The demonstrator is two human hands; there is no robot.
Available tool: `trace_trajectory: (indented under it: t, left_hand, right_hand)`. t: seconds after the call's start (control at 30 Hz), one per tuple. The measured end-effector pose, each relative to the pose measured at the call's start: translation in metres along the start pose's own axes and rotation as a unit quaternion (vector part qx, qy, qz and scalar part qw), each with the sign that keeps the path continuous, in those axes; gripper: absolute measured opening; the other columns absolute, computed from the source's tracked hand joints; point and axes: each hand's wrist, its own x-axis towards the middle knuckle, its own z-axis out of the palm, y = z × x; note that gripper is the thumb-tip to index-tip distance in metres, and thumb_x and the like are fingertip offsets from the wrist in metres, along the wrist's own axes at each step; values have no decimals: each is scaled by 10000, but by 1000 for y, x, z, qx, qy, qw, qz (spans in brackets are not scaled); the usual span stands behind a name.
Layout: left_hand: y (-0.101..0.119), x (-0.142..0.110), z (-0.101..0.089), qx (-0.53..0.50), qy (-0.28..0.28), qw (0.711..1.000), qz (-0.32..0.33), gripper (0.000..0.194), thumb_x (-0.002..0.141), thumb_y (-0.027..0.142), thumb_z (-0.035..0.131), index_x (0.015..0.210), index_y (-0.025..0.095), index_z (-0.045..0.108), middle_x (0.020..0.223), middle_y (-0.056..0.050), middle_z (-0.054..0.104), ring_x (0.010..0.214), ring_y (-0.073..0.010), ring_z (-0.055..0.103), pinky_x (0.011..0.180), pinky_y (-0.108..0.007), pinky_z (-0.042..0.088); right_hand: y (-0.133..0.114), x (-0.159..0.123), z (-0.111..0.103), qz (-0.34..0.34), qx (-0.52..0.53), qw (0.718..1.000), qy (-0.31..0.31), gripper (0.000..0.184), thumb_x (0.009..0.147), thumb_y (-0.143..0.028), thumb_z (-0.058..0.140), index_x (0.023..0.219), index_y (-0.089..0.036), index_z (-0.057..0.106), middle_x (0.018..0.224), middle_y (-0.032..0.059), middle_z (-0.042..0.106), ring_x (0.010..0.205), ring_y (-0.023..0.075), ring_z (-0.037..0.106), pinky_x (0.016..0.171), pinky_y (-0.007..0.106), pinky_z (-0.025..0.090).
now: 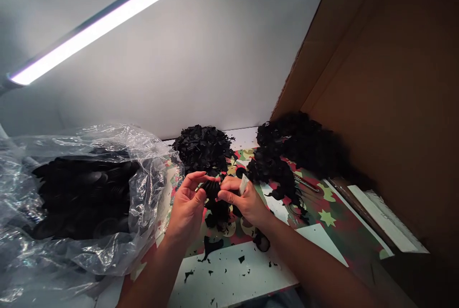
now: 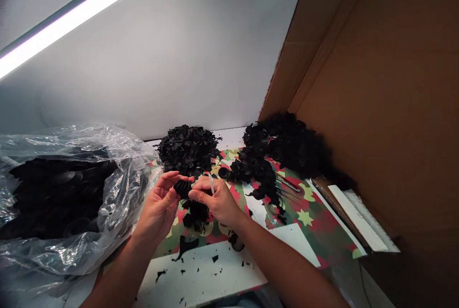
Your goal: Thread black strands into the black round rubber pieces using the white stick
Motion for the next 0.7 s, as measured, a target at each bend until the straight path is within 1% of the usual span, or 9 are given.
trace_trajectory:
  t: [0.1,0.13,0.2,0.3,0.37,0.47,0.53,0.6,0.7]
  left_hand:
    - [1,0,-2,141,25,988,55,285,826,383,744,1060,227,695,1186,-93,693,1188,-268,611,1011,-374,464]
    - [1,0,-3,204,45,975,74,267,836,373,731,1056,223,705,1181,-90,687,1176,-260,609,1008,-365,462]
    - [1,0,-4,290,69,951,76,302,845,382,713,1101,223,704,1082,-69,694,1030,-228,650,925,-342,496]
    - [2,0,-5,291,44,956,21,389,850,439,689,1168,215,679,933,-39,707,794,-186,660,758,-308,526]
    - [3,2,-6,278,30,960,5,354,828,437,706,1087,195,707,918,-45,716,786,-189,661,730,-296,524]
    - [3,5,-10,255,30,967,6,349,784,369,758,1085,201,702,941,-42,708,877,-199,670,779,-287,522]
    - [3,6,-13,234,33,972,16,537,719,304,822,1217,234,633,949,-18,683,904,-193,668,817,-287,519]
    - [3,7,-17,239,31,970,34,731,640,236,879,1299,267,562,917,13,650,879,-179,660,825,-285,517]
    - [1,5,-20,288,-6,956,51,830,621,183,889,1351,306,515,896,30,642,874,-178,657,845,-296,514]
  right_hand:
    - [0,-1,2,-48,-85,995,32,375,952,-480,609,715,-194,666,717,14,608,682,158,556,646,281,437]
    - [1,-2,3,-73,-129,988,52,352,970,-439,594,729,-194,667,726,18,618,678,155,559,640,278,432]
    - [5,-4,6,-125,-229,962,86,310,999,-356,562,764,-190,676,728,25,634,668,151,559,630,278,412]
    - [12,-10,13,-176,-349,917,82,269,1008,-271,543,800,-179,687,717,32,656,657,151,559,625,291,377]
    - [15,-12,17,-202,-372,905,37,268,1009,-267,535,811,-177,692,723,38,670,658,155,568,627,296,376]
    - [13,-12,16,-193,-304,933,6,310,1029,-300,489,824,-186,691,743,35,670,678,159,589,640,286,418]
    - [8,-8,8,-147,-240,959,36,296,1036,-328,470,887,-193,689,819,42,674,756,170,617,683,282,460]
    - [3,-2,-2,-108,-194,974,50,269,1036,-367,466,1046,-201,678,978,65,681,898,191,641,755,293,498]
    - [-1,4,-12,-81,-141,987,-16,370,1031,-450,459,1302,-232,586,1250,92,648,1134,224,621,892,331,515]
